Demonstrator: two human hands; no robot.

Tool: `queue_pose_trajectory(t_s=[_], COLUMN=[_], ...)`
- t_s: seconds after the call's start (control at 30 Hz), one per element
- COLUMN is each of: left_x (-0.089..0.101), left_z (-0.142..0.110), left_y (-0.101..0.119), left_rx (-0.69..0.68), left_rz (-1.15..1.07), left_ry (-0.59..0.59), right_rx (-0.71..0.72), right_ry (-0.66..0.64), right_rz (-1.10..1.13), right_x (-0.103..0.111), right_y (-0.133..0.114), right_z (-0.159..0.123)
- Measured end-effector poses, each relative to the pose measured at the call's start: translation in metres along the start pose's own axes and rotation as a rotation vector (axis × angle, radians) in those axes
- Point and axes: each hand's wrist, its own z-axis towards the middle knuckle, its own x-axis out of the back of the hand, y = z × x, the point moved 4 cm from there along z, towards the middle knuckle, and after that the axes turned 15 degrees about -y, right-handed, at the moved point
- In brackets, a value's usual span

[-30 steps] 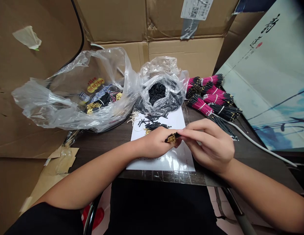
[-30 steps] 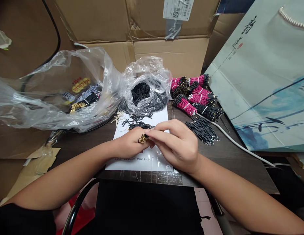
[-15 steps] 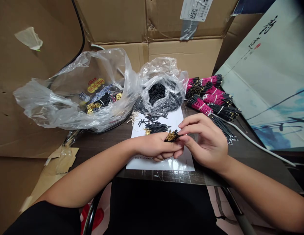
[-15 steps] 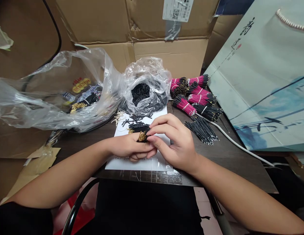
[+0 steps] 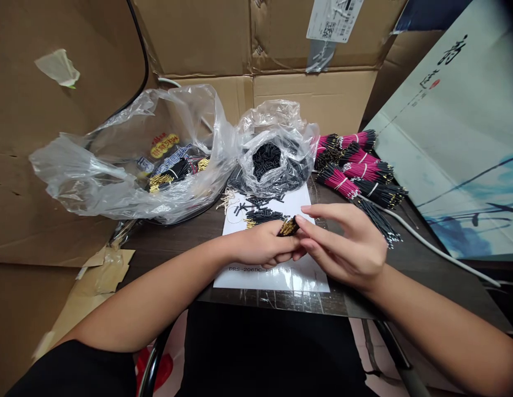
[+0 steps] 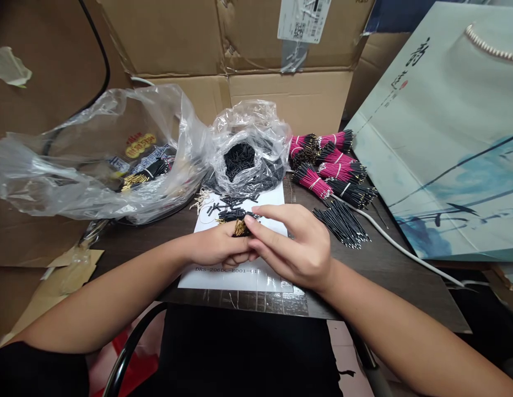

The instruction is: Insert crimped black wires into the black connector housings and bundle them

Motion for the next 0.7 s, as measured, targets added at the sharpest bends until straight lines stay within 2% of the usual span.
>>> queue_pose_trajectory(t_s=[0.07,0.13,0.27,0.33,0.4,0.53,0.7], left_x=[0.002,0.005,0.011,0.013,0.016,0.018,0.021], left_z=[-0.001,-0.002,-0.006,-0.008,-0.01,-0.012,-0.014], left_y=[0.001,0.005,0.018,0.021,0.022,0.023,0.024], left_rx=[-0.011,-0.034,-0.054,0.014,0.11,0.208,0.261], left_rz=[0.044,0.208,0.841,1.14,1.34,1.549,1.744], left_ry=[0.053,0.127,0.309,0.392,0.454,0.483,0.516], right_rx=[0.053,0.072,0.084,0.06,0.003,-0.086,-0.046], right_ry=[-0.036,-0.055,0.013,0.03,0.012,-0.05,-0.11], right_rz=[-0.042,-0.059,-0.017,0.028,0.096,0.23,0.356], right_x=[-0.001,-0.002,0.0,-0.001,-0.005,-0.015,-0.021], right_y=[-0.001,-0.002,-0.002,0.0,0.005,0.014,0.019], right_z=[0.001,0.002,0.001,0.0,-0.001,-0.001,0.002])
